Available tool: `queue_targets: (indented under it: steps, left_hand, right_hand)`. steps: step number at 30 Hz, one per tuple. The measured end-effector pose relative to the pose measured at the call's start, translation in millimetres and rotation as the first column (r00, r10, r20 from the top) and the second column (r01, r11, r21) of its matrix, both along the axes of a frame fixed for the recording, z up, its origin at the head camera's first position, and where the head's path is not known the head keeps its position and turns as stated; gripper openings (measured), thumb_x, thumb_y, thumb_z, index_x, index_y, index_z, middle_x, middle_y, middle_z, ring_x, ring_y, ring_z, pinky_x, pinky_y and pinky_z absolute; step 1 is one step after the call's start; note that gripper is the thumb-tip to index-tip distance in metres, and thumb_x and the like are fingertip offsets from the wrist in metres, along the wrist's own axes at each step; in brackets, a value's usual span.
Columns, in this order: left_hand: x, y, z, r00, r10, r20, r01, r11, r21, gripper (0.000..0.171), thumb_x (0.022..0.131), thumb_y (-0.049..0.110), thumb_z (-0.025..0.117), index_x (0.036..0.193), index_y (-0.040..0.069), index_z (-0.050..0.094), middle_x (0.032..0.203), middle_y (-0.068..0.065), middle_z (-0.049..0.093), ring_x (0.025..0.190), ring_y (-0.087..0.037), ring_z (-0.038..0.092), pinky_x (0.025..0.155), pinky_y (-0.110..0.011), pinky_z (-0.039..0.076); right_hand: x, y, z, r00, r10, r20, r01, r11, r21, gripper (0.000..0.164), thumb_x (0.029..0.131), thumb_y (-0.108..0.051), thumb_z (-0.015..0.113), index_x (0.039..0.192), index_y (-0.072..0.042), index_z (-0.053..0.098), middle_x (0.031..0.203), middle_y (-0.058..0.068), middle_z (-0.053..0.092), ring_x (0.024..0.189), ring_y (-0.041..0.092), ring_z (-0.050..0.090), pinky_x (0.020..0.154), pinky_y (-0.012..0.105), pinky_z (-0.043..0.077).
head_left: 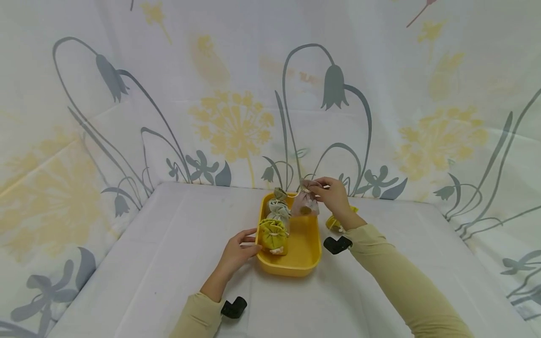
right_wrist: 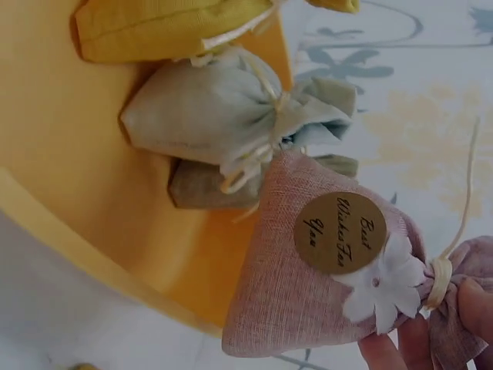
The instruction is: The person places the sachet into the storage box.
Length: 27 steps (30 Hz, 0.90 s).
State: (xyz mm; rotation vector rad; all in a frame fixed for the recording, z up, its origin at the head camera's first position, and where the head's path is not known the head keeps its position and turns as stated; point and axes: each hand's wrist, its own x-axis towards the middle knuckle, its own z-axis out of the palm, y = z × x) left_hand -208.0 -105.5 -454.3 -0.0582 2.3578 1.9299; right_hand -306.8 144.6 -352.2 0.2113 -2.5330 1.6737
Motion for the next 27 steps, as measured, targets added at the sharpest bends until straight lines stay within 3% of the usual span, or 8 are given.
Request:
queue_targets:
  steps: [6,12,27]
  left_hand:
    - [0.2,-1,0.4,1.000,-0.002,-0.015,0.001,1.000,-0.006,0.052,0.083,0.013,0.068,0.131,0.006,0.051,0.111,-0.014,0.056,0.094,-0.026,0.061,0.076,-0.036,0.055]
    - [0.7,-1,-0.2,1.000,-0.010,-0.020,0.010,1.000,0.006,0.052,0.083,0.013,0.068,0.132,0.006,0.051,0.111,-0.014,0.056,0.095,-0.026,0.061,0.077,-0.037,0.055]
    - [-0.3,-1,-2.1,1.000,-0.010,-0.013,0.010,1.000,0.000,0.053,0.083,0.015,0.069,0.132,0.007,0.051,0.111,-0.013,0.056,0.096,-0.026,0.061,0.078,-0.036,0.055]
  right_hand:
    - [-6.6,3,3.0,0.999,-0.002,-0.037,0.002,1.000,0.002,0.024,0.092,-0.009,0.058,0.108,0.007,0.059,0.105,0.019,0.057,0.092,0.031,0.061,0.074,0.032,0.055]
    - [-6.8,-3,0.8,1.000,0.009,-0.019,-0.009,1.000,-0.017,0.022,0.091,-0.007,0.059,0.106,0.008,0.060,0.100,0.018,0.056,0.091,0.032,0.062,0.073,0.034,0.056]
    - [-9.1,0,-19.8,0.998,0.033,0.054,-0.039,0.994,0.104,0.023,0.090,-0.006,0.059,0.109,0.008,0.060,0.104,0.021,0.059,0.090,0.032,0.062,0.077,0.039,0.055]
